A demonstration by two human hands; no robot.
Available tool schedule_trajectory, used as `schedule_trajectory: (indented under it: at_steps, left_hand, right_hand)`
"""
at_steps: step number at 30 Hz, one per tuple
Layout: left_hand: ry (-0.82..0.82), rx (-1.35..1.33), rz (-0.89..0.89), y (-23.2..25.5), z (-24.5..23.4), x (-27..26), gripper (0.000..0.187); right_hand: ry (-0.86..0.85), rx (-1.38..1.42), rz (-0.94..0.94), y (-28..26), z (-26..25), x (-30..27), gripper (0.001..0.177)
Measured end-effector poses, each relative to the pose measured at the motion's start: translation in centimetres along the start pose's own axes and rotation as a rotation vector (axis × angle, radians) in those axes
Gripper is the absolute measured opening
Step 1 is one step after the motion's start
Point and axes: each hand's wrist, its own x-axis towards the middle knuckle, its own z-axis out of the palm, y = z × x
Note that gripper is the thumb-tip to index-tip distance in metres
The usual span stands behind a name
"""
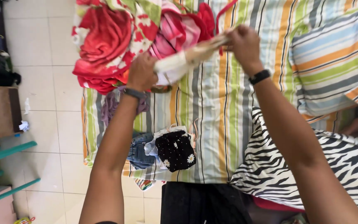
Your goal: Folding various items of children's clothing and organizing them into piles on a bed.
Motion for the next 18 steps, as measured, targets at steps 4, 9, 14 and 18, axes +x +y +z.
schedule_trajectory:
  at_steps: [4, 9, 14, 18]
  left_hand:
    - [0.181, -0.023, 0.067, 2.7, -9.8, 5.0, 0.021]
    - [0.361, 0.153, 0.092, 9.4, -13.3, 3.8, 0.03]
    - [0.461, 0.218, 0.007, 13.7, -4.8, -2.1, 0.045]
    - [0.291, 0.115, -0.107, 15.3, 8.3, -8.0, 0.023]
  right_hand:
    - [-0.045, 0.364, -0.146, -9.7, -3.3, 0.1, 0.017]
    - [-0.062, 0.413, -0.304, -12.1, -7.8, -2.8, 0.016]
    - [0.054, 0.384, -0.219, -3.8, -9.9, -6.0, 0.017]
    - [0.121, 0.287, 0.107, 10.8, -9.2, -8.7, 0.017]
